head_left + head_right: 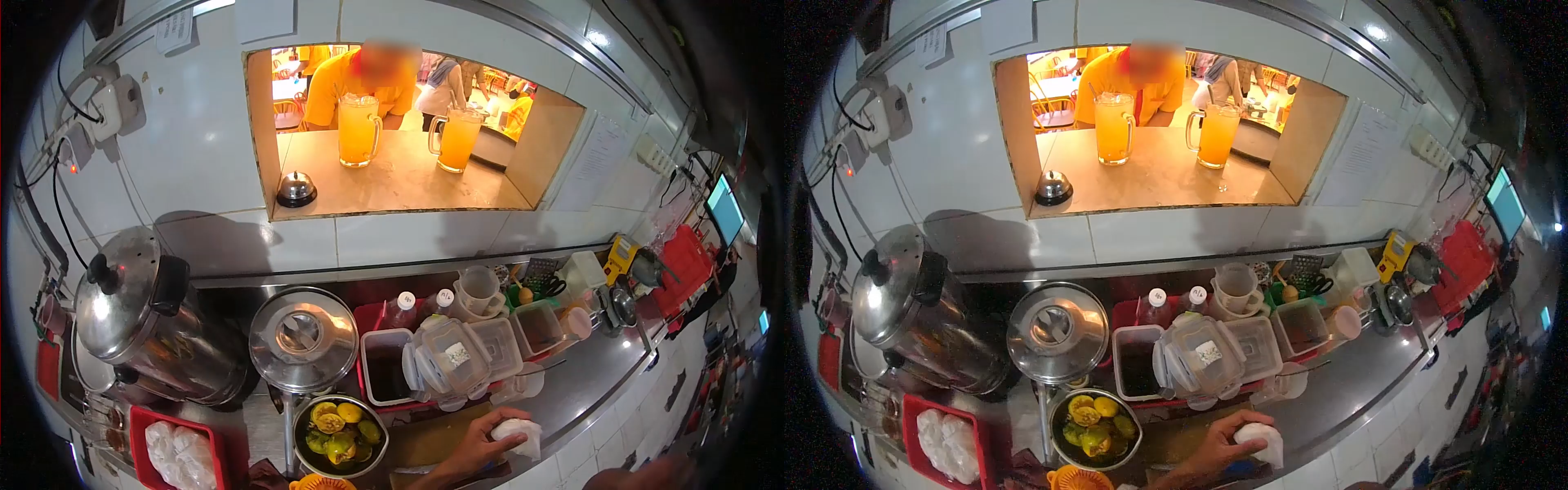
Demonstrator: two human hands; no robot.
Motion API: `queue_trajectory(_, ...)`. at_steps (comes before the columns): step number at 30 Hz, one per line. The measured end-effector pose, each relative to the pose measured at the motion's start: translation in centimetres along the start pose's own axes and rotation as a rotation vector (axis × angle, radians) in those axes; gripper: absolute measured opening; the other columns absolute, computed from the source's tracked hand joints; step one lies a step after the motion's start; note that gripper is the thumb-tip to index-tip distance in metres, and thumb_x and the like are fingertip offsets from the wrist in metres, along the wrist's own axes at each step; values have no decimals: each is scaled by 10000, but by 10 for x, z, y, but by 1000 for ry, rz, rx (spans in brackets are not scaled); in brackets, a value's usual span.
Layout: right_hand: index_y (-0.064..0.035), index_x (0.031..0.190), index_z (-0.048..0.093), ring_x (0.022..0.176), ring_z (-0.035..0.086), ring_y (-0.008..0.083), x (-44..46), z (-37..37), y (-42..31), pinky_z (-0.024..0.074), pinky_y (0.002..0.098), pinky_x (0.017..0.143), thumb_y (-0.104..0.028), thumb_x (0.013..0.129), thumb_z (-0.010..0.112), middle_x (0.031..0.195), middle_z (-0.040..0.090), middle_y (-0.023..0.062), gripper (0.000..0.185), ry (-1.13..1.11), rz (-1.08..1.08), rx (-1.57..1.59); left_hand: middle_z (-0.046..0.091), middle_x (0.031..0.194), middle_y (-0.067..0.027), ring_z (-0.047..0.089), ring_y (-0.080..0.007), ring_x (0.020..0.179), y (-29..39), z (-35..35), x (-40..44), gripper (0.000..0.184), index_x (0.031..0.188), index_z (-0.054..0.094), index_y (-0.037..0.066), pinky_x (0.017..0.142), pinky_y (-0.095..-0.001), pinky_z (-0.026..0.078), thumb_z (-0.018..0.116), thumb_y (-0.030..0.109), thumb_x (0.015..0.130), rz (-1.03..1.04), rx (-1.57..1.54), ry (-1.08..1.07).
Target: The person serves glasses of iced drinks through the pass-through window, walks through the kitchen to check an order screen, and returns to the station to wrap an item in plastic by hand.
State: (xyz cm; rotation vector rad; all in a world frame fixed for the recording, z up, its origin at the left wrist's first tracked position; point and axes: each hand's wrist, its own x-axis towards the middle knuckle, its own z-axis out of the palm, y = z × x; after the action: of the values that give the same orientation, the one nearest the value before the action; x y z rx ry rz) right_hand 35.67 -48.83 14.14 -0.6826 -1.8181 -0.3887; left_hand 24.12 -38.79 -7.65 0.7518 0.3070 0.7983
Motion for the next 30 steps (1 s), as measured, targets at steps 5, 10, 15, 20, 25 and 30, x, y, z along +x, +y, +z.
queue_trajectory(5, -15, 890, 655, 665, 587, 230, -19, 43, 43, 456, 337, 532, 0, 749, 667, 778, 619, 134, 142, -420, 515, -58, 622, 1090, -61, 578, -120, 970, -7, -8, 3, 363, 1197, 561, 38, 862, -262, 454, 648, 189, 879, 118, -33, 77)
queue_trajectory(10, -9, 960, 640, 805, 630, 290, -66, 56, 57, 511, 349, 694, -20, 688, 764, 915, 624, 138, 299, -614, 631, -71, 635, 1072, -60, 586, -116, 945, -13, -10, 12, 343, 1183, 561, 6, 856, -260, 457, 614, 199, 905, 157, -213, 249)
queue_trajectory(15, -12, 954, 643, 810, 630, 301, -80, 61, 58, 510, 351, 694, -26, 687, 772, 909, 626, 145, 297, -554, 567, -99, 624, 1061, -52, 572, -112, 976, -28, -12, 16, 377, 1197, 547, -3, 883, -250, 437, 619, 224, 905, 37, -122, 280)
queue_trajectory(20, -7, 934, 646, 807, 633, 298, -81, 62, 60, 512, 352, 694, -23, 697, 765, 897, 629, 144, 265, -537, 542, -124, 567, 1210, -115, 538, -169, 1096, -28, -11, 13, 480, 1281, 451, -20, 957, -315, 421, 631, 195, 892, 18, -258, 194)
queue_trajectory(25, 7, 913, 650, 764, 643, 270, -83, 61, 63, 515, 330, 677, 15, 729, 732, 878, 647, 149, 201, -511, 599, -107, 549, 1229, -95, 532, -155, 1101, -24, -11, 12, 562, 1330, 420, -1, 957, -294, 416, 665, 203, 868, 26, -228, 121)
queue_trajectory(30, 16, 906, 651, 765, 648, 262, -82, 59, 65, 514, 320, 679, 32, 746, 715, 875, 652, 151, 174, -471, 650, -87, 554, 1223, -103, 534, -163, 1104, -13, -11, 7, 555, 1330, 420, -11, 944, -301, 437, 664, 174, 867, -89, -243, 93)
